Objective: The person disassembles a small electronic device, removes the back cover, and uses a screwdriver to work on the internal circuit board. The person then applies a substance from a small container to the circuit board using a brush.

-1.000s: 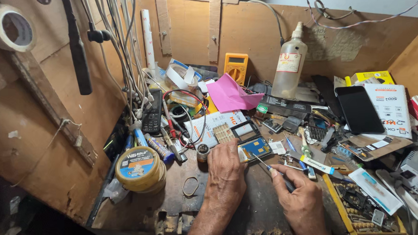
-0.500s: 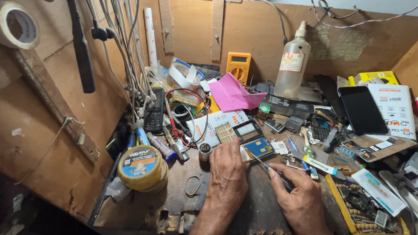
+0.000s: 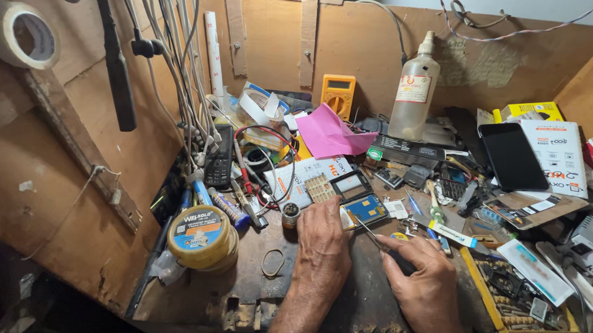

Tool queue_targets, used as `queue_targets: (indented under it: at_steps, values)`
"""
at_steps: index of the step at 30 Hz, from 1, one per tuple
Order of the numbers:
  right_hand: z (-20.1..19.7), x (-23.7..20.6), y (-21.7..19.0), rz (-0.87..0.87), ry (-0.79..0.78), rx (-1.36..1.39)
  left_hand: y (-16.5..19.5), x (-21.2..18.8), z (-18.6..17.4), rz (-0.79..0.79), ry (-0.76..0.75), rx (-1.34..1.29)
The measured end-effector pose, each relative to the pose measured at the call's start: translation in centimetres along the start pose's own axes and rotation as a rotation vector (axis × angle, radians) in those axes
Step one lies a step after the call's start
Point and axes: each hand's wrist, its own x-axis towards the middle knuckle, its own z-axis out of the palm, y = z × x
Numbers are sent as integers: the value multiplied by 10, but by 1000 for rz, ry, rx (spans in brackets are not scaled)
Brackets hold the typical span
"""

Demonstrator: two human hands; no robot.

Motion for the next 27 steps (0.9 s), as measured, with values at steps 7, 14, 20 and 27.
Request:
queue_targets:
  at_steps: [7, 14, 20, 27]
  values:
    - [-1, 0, -2, -10, 55, 56, 0, 1, 0, 4, 8, 5]
    - [-3, 2, -7, 95, 36, 73, 0, 1, 2, -21, -13, -14]
    - [-1, 2, -1, -32, 41, 47, 0, 1, 2, -9, 4, -8]
    - [-4, -2, 1, 5, -29, -3, 1, 1, -1, -29, -23, -19]
